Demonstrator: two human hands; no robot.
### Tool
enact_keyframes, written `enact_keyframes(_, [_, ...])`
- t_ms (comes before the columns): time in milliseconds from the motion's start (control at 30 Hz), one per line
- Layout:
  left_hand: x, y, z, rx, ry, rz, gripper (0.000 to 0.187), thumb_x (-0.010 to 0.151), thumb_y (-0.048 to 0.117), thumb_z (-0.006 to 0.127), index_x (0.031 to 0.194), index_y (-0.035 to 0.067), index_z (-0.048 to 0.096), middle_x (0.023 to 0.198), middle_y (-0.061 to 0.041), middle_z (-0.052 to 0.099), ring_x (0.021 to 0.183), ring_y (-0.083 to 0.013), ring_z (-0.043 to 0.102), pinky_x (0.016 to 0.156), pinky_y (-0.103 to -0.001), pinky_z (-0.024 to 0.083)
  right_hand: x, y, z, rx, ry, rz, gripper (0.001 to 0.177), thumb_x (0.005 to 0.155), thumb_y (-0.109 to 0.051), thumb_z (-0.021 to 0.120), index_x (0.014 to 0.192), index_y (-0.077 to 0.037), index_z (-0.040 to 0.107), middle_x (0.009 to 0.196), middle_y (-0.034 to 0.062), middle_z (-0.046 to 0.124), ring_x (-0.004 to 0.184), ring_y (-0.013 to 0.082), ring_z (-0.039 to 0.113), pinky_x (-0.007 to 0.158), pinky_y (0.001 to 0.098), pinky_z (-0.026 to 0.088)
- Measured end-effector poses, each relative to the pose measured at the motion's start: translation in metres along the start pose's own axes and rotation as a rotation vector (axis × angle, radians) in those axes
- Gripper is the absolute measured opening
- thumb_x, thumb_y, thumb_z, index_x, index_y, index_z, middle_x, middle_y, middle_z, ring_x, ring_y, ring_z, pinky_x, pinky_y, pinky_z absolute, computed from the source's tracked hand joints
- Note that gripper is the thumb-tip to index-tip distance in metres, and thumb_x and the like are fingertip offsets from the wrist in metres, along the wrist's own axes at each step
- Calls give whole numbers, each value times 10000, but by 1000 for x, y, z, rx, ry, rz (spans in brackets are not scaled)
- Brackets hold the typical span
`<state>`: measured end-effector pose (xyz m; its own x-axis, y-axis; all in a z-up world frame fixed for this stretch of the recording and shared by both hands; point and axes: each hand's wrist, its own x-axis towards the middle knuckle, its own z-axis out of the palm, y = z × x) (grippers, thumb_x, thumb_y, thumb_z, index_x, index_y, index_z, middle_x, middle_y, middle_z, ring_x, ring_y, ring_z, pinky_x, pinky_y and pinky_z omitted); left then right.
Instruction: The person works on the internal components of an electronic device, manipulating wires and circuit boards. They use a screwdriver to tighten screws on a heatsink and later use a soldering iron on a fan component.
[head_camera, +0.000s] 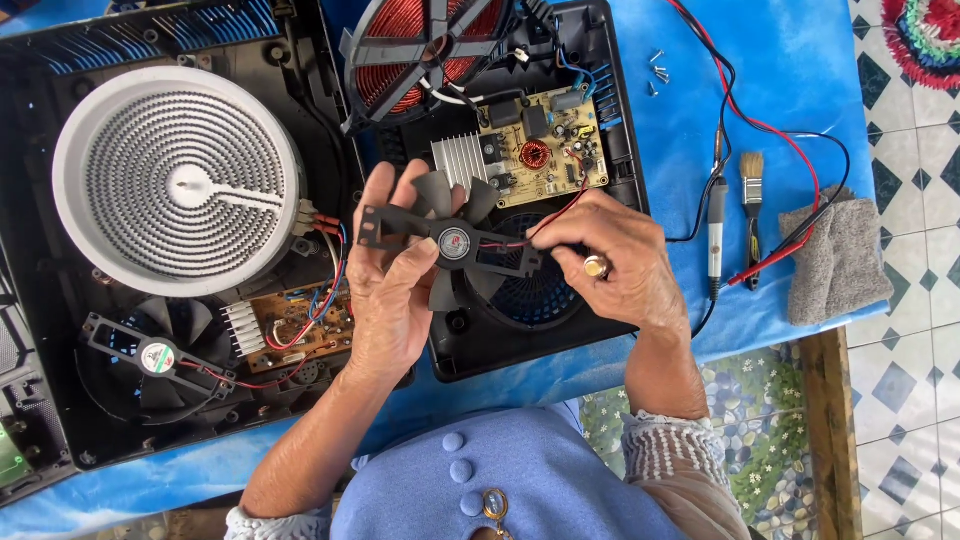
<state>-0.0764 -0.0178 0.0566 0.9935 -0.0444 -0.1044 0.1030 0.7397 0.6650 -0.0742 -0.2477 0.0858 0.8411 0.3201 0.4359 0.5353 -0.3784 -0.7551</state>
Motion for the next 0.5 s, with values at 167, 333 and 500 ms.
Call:
enact_keyframes(167, [-4,-4,-4,77,-49,101,815,951,-74,637,1637,125,247,1612,-238,445,1453,-475,486,1156,-548,516,-2,2,17,46,115,63,212,937,-22,779,1138,21,724,880,157,749,708,247,677,546,318,526])
enact_keyframes(333, [-4,-5,3,-18,-4,59,779,913,-46,691,1587,34,307,1573,-279,461,1439,-516,473,1120,-565,530,-5,5,25,-30,129,66,71,926,-38,804,977,-6,765,775,152,691,608,298,628,510,367,509])
enact_keyframes(500, [-8,-26,-25,-47,58,-114,522,915,-18,696,1420,17,569,1500,-237,551,1340,-427,582,1058,-495,567,-10,19,47,-74,268,-26,30,948,-42,782,959,-33,756,751,130,658,603,305,631,560,367,547])
